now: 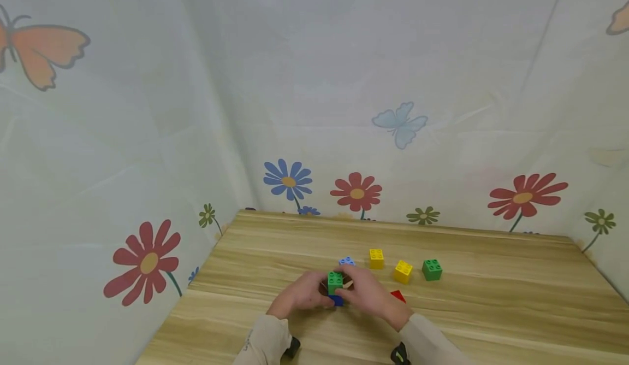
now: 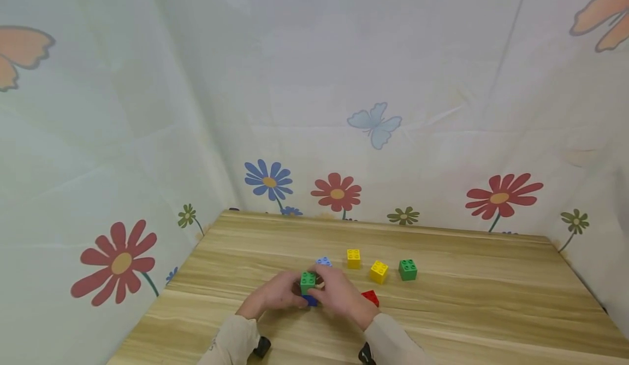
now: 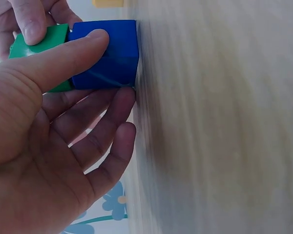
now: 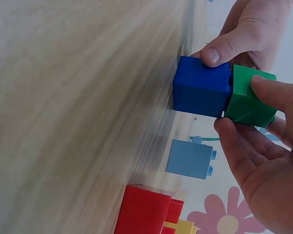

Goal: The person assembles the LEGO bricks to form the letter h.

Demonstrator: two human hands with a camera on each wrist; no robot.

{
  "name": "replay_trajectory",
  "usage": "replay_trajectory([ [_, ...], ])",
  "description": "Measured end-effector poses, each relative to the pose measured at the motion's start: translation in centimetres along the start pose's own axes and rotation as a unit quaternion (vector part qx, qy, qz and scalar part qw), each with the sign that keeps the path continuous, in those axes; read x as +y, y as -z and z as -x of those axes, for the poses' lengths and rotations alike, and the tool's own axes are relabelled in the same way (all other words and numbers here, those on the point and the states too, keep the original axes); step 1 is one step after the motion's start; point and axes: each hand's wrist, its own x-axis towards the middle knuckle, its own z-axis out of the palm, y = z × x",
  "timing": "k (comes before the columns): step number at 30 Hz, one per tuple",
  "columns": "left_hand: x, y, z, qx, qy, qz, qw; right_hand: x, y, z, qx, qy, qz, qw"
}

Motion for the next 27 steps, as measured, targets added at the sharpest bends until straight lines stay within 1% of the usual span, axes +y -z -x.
replay_trajectory([
  [6,0.0,0.0,0.0,0.0,0.0,-0.002,1.0,0.1,0.3,-0.1,-0.011,-0.011,-0.006,1.0],
  [9,0.1,0.0,0.1,0.0,0.005,-0.008,1.0,0.0,0.5,-0.2,-0.02,-0.007,-0.003,1.0],
  [15,0.3,0.1,0.1,-0.002,0.004,-0.008,1.0,-0.1,1.0,-0.4,-0.036,0.019,0.011,0.999],
  [19,0.2,0.1,0.0,-0.004,0.007,-0.006,0.9999,-0.1,1.1,-0.4,-0.046,0.035,0.011,0.998],
  [27,0.3,0.2,0.1,-0.003,0.003,-0.017,0.9998,0.3,1.2,-0.3,-0.047,0.035,0.005,0.998],
])
